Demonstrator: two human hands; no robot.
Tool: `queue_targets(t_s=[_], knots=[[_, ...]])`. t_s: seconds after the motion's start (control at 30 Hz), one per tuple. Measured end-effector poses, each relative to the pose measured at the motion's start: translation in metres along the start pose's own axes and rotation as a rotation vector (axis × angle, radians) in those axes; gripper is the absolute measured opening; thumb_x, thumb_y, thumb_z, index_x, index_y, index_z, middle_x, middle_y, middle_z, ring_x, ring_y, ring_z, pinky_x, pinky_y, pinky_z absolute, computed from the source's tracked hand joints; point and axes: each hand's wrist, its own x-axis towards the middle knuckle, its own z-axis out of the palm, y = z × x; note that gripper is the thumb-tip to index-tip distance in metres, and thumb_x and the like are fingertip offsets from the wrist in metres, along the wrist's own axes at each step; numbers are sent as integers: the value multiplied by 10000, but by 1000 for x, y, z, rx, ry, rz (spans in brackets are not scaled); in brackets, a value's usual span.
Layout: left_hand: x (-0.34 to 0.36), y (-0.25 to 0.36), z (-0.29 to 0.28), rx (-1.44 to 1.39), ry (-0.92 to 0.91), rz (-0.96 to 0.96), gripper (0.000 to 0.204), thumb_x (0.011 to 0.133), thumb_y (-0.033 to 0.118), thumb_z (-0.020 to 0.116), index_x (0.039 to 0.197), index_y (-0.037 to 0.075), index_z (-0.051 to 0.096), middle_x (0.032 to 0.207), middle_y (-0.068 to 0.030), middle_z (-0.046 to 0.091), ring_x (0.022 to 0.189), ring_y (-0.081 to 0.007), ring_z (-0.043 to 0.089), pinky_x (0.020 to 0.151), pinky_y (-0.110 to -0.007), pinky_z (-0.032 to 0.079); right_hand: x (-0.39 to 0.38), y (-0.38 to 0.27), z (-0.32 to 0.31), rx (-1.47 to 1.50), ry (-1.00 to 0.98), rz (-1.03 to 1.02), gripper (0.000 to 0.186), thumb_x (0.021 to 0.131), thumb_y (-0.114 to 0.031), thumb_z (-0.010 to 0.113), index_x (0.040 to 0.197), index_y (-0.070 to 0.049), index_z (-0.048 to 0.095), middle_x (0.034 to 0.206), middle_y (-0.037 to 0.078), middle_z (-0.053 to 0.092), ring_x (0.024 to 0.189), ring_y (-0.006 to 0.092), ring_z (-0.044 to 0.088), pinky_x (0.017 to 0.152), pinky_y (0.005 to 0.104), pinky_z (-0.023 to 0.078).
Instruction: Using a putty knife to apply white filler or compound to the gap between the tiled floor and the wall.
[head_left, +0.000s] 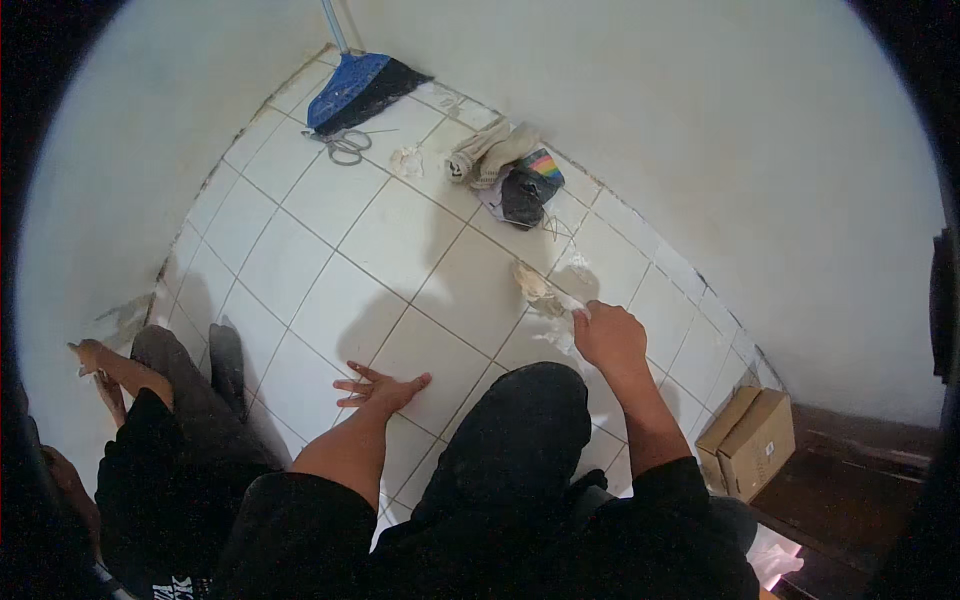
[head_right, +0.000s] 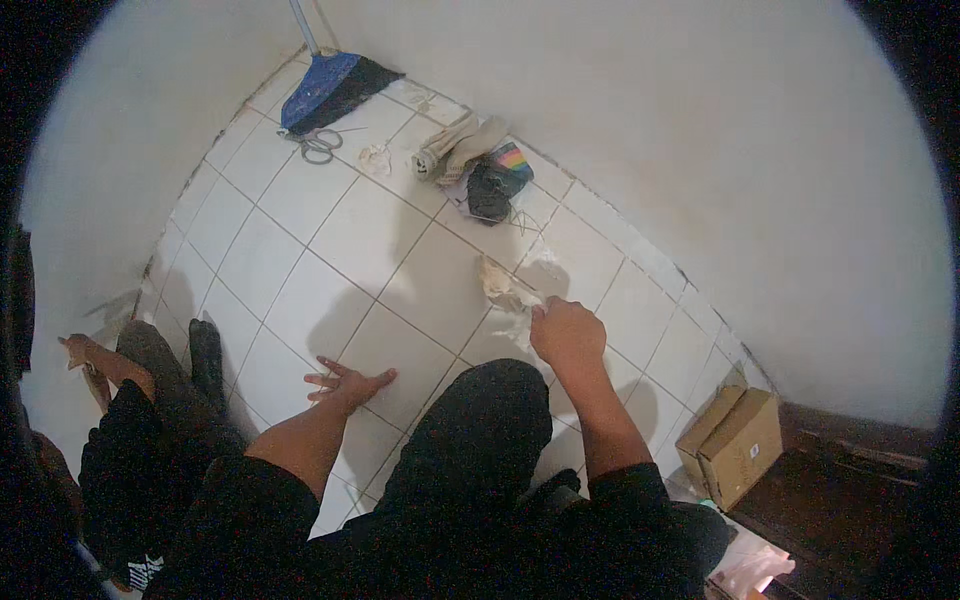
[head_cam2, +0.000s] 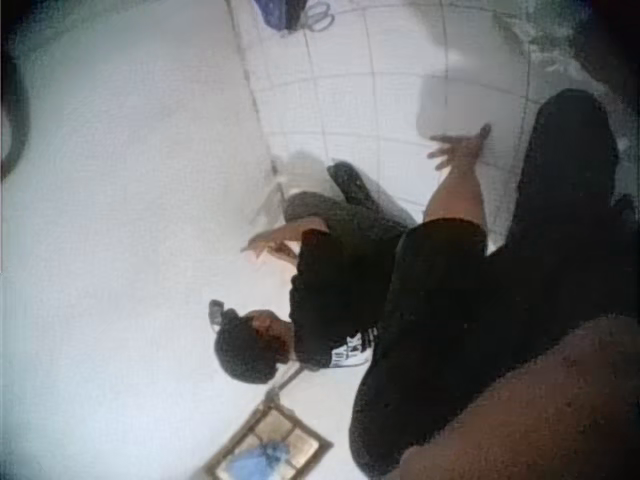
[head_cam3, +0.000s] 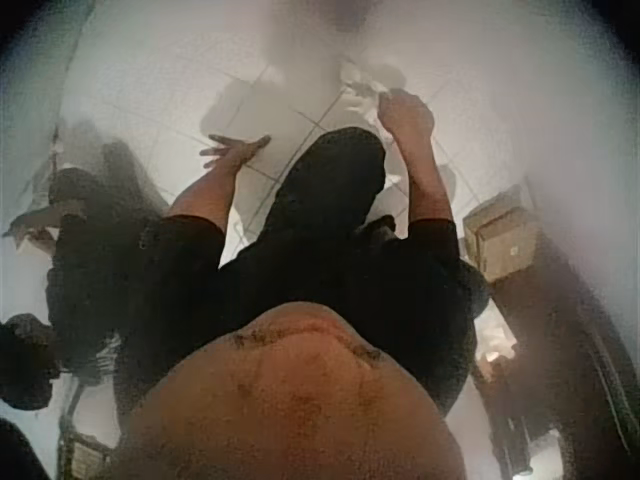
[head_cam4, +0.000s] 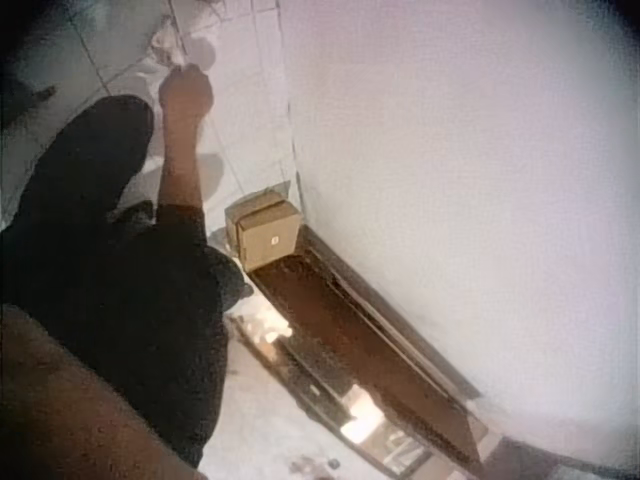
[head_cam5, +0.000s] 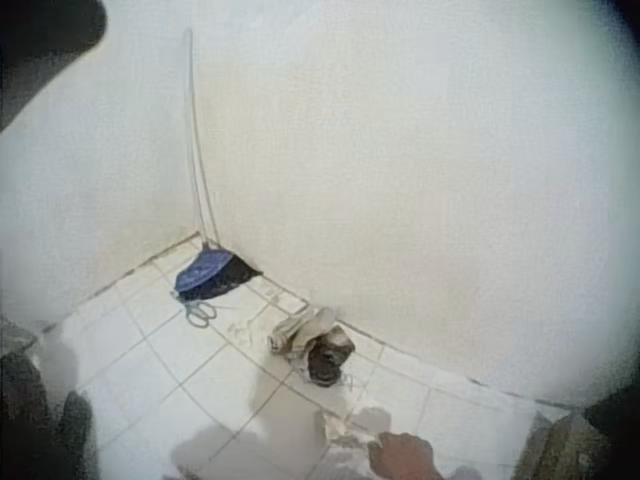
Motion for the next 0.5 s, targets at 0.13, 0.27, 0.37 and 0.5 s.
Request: queue_targets(t_s=[0.13,0.27,0.37,0.5], knots=[[0,1,0,40,42,-31,1556,467,783,717,1335,81,-368,1383,-353,-316,1260,-639,-145,966,-751,49,0,-8,-8,11,-30,29,350,909,-350,468,936,-43,632,843,192,657,819,359,647,743,457,511],[-6,1,-2,6,36,-7,1551,471,786,711,1335,83,-368,1380,-357,-316,1256,-644,-145,964,-754,65,-4,-10,-13,-12,-31,44,345,911,-348,466,940,-45,628,846,193,659,827,359,648,741,460,510],[-3,2,3,47,46,-18,1550,469,787,710,1339,86,-364,1373,-362,-323,1253,-646,-146,961,-756,70,-6,-9,-12,10,-21,61,350,913,-347,464,946,-38,624,844,194,661,832,359,649,739,463,509],[2,-1,2,53,48,-50,1546,475,790,705,1339,75,-360,1367,-366,-327,1250,-649,-149,959,-758,71,-5,-18,-1,29,14,95,366,916,-349,454,951,-24,619,840,198,659,831,363,647,737,469,506]])
